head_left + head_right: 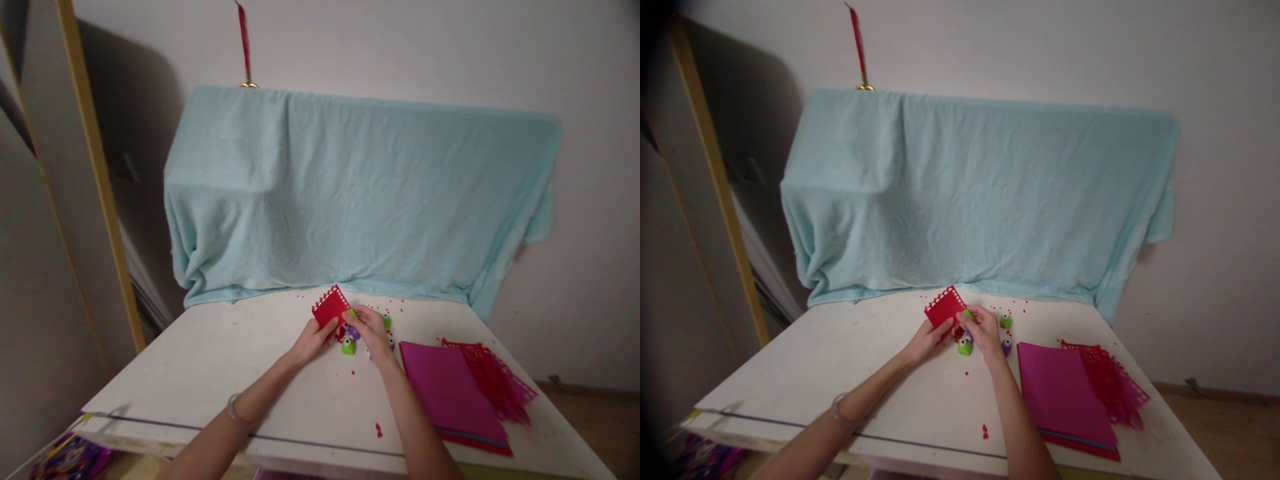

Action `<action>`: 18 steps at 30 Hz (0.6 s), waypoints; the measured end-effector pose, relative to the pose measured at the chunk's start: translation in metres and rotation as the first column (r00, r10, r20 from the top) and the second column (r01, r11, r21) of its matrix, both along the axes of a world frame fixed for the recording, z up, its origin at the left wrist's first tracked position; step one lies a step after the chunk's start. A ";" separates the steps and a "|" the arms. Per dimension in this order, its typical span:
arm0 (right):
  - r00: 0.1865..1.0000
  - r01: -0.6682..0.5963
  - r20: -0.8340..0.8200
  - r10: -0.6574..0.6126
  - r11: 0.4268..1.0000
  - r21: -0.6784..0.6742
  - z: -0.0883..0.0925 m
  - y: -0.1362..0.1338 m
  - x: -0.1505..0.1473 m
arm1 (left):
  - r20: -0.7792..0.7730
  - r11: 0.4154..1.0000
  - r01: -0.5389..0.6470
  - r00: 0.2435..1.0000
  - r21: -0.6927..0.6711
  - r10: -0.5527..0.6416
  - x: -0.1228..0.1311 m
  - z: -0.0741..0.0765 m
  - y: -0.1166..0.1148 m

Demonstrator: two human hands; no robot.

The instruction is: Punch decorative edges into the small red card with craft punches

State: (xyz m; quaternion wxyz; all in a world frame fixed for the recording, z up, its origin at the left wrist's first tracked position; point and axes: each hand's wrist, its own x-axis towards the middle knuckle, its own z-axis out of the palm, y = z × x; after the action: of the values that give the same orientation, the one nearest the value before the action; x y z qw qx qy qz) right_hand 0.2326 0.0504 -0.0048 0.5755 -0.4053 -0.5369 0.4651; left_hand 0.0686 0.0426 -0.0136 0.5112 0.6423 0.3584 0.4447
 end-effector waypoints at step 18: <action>0.988 0.137 -0.073 -0.137 0.990 -0.015 -0.004 0.005 0.000 | -0.085 0.990 -0.139 0.987 -0.010 0.138 -0.005 -0.011 0.010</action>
State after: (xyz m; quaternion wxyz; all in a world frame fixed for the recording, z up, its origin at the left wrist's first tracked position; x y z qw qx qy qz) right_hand 0.2331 0.0554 -0.0085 0.6235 -0.4267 -0.4836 0.4419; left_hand 0.0638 0.0529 -0.0245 0.4684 0.6299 0.4270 0.4488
